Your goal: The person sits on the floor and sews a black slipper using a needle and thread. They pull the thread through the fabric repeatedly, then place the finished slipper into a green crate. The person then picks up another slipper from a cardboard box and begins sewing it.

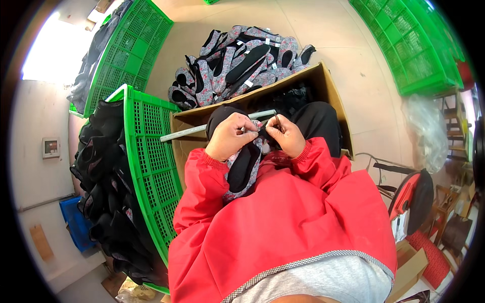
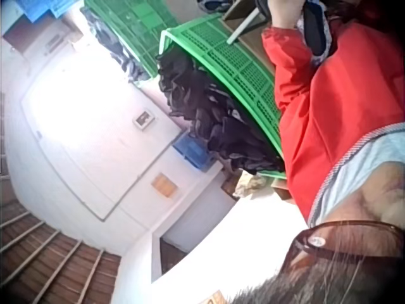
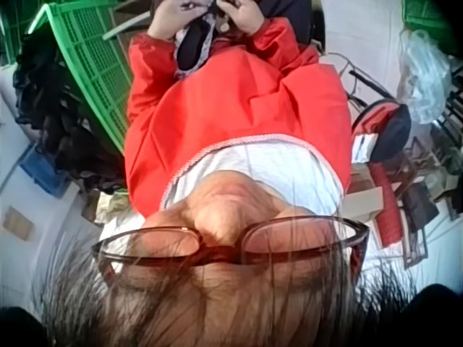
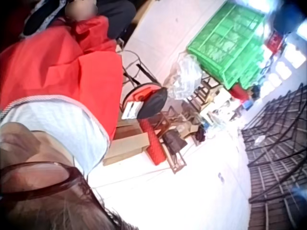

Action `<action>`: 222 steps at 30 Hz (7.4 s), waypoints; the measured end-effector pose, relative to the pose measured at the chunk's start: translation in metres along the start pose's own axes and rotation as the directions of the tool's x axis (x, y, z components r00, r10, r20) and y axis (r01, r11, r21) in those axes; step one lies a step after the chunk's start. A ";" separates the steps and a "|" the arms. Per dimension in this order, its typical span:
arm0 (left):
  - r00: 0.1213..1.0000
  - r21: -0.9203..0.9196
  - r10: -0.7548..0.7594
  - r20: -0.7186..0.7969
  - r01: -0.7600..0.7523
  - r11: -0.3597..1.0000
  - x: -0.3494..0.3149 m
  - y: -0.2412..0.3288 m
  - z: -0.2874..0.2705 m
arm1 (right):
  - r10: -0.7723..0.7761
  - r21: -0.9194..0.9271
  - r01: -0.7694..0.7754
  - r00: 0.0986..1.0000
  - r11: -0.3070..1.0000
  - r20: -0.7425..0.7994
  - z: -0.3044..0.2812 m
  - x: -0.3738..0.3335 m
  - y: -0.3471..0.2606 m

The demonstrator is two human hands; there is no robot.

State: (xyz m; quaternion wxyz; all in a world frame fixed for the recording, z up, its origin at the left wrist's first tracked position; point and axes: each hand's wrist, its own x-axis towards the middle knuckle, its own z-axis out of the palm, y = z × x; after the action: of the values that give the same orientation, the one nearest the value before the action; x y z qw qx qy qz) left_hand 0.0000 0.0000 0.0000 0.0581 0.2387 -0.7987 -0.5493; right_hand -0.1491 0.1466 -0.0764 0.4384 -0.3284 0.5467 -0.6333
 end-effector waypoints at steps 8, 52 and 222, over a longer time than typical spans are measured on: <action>0.979 -0.263 -0.163 -0.122 0.126 0.956 0.005 -0.014 0.012 | -0.114 0.201 0.092 0.988 0.975 0.099 -0.007 0.013 -0.011; 0.950 -0.058 -0.077 -0.303 0.062 0.996 0.014 -0.008 0.014 | 0.145 -0.055 -0.135 0.891 0.989 0.430 -0.023 0.033 -0.016; 0.855 0.039 -0.246 0.456 0.257 0.966 0.023 0.004 0.007 | 0.106 -0.008 -0.106 0.989 0.994 0.098 -0.025 -0.008 -0.016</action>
State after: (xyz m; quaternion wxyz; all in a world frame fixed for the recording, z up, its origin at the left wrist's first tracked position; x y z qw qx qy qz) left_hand -0.0240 -0.0030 -0.0031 -0.2008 0.2045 -0.7454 -0.6019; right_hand -0.1718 0.1643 -0.0647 0.4975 -0.3303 0.5418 -0.5915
